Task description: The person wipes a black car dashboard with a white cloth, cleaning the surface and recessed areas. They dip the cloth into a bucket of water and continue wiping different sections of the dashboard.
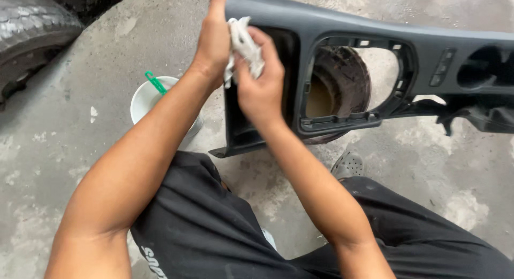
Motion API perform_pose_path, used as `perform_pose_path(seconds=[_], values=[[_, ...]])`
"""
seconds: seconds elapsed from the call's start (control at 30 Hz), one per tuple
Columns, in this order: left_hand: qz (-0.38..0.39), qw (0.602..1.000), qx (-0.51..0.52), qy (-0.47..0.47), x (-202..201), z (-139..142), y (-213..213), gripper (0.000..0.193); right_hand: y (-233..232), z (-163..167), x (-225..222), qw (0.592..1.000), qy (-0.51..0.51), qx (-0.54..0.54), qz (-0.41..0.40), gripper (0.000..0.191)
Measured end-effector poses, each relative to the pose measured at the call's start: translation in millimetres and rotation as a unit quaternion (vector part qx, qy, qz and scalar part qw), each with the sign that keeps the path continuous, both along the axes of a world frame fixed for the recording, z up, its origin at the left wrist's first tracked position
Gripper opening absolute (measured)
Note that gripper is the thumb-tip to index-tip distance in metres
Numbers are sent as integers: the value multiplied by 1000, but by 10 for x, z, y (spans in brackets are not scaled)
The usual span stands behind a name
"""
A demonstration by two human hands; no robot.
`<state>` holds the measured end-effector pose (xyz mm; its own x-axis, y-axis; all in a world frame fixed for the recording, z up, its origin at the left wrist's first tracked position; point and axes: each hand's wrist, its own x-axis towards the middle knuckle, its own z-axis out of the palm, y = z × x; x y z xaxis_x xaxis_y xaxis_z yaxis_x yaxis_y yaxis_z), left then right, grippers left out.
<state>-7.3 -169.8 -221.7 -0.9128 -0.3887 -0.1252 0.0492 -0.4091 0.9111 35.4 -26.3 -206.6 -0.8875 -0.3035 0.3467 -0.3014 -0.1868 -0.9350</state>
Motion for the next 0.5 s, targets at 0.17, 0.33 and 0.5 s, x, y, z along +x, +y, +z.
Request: perform_pose_path(seconds=[0.17, 0.33, 0.5], values=[[-41, 994, -11, 103, 75, 169, -14, 68, 363, -204, 556, 991, 71, 99, 54, 37], [-36, 997, -10, 64, 112, 259, 94, 66, 113, -201, 247, 1000, -12, -2, -25, 32], [-40, 998, -35, 33, 118, 204, 89, 67, 49, -50, 123, 999, 22, 20, -11, 31]])
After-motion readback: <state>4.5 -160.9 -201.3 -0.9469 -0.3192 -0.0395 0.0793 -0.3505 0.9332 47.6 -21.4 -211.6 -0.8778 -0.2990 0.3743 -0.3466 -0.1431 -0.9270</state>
